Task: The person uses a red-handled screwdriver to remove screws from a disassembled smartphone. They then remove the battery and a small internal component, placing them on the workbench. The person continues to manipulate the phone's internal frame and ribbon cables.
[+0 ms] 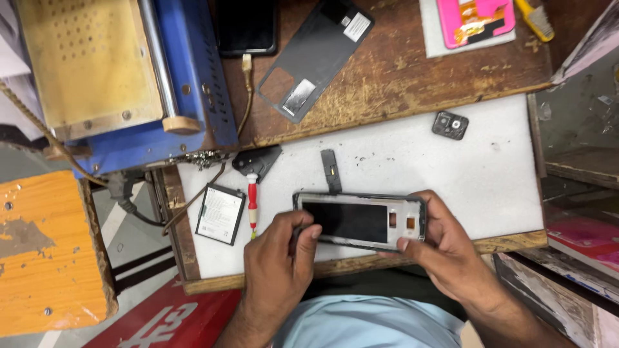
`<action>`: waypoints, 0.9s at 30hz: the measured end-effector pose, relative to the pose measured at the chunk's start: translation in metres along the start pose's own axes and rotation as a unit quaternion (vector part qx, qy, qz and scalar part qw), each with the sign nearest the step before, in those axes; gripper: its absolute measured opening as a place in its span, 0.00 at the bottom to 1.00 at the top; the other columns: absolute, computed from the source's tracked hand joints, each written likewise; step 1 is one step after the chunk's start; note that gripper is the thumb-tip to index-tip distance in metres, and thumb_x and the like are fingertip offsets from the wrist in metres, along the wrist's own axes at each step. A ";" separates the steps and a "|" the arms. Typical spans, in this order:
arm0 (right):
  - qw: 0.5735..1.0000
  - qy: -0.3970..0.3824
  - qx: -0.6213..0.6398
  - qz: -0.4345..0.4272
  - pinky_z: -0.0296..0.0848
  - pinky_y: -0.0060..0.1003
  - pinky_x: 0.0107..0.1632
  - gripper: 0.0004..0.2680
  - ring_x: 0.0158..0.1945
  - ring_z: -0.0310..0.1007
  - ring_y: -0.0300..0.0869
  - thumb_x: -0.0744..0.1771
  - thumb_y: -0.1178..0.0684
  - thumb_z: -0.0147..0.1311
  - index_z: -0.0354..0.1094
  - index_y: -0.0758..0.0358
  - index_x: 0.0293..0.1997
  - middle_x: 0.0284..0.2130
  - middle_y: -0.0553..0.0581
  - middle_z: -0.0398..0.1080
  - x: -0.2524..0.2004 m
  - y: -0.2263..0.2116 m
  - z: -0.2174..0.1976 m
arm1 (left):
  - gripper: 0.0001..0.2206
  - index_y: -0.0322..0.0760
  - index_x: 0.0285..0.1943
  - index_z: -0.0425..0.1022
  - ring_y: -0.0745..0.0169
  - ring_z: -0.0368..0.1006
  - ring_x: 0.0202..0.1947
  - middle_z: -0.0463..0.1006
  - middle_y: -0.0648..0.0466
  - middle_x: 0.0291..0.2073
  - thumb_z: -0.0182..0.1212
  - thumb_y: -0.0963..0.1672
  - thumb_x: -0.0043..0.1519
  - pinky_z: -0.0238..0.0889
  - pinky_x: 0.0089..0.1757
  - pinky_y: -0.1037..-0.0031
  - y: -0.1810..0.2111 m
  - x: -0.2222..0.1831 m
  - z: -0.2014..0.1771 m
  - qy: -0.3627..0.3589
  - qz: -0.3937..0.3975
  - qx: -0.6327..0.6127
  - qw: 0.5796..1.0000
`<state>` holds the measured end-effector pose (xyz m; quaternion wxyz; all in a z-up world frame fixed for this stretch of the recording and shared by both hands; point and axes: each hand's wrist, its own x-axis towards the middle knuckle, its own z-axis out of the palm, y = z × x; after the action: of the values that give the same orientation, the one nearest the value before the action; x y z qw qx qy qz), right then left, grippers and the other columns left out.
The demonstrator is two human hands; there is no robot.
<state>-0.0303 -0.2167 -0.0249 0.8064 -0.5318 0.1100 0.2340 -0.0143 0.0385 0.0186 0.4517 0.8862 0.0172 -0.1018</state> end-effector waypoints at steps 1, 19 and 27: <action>1.000 -0.009 0.012 0.011 0.81 0.46 0.51 0.18 0.52 0.76 0.47 0.67 0.63 0.48 0.51 0.70 0.66 0.48 0.66 0.72 -0.005 0.003 0.003 | 0.08 0.32 0.51 0.75 0.57 0.83 0.28 0.83 0.47 0.31 0.62 0.39 0.64 0.75 0.30 0.68 0.000 0.000 0.000 0.014 0.005 0.001 1.000; 0.993 -0.008 -0.117 0.016 0.75 0.36 0.58 0.15 0.56 0.72 0.39 0.71 0.60 0.44 0.56 0.72 0.67 0.51 0.62 0.71 -0.018 0.026 -0.005 | 0.06 0.29 0.46 0.78 0.58 0.80 0.31 0.79 0.48 0.33 0.66 0.39 0.64 0.76 0.34 0.73 0.047 0.016 0.057 -0.070 0.181 -0.075 0.978; 0.992 -0.001 -0.122 0.027 0.75 0.36 0.57 0.16 0.57 0.72 0.39 0.70 0.59 0.45 0.56 0.72 0.67 0.51 0.63 0.70 -0.016 0.024 -0.005 | 0.05 0.29 0.46 0.77 0.61 0.81 0.32 0.79 0.49 0.33 0.65 0.39 0.65 0.77 0.34 0.75 0.042 0.017 0.059 -0.074 0.184 -0.091 0.976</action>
<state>-0.0559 -0.2172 -0.0396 0.7288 -0.6231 0.0942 0.2677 -0.0020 -0.0354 0.0150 0.5412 0.8195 -0.1706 -0.0807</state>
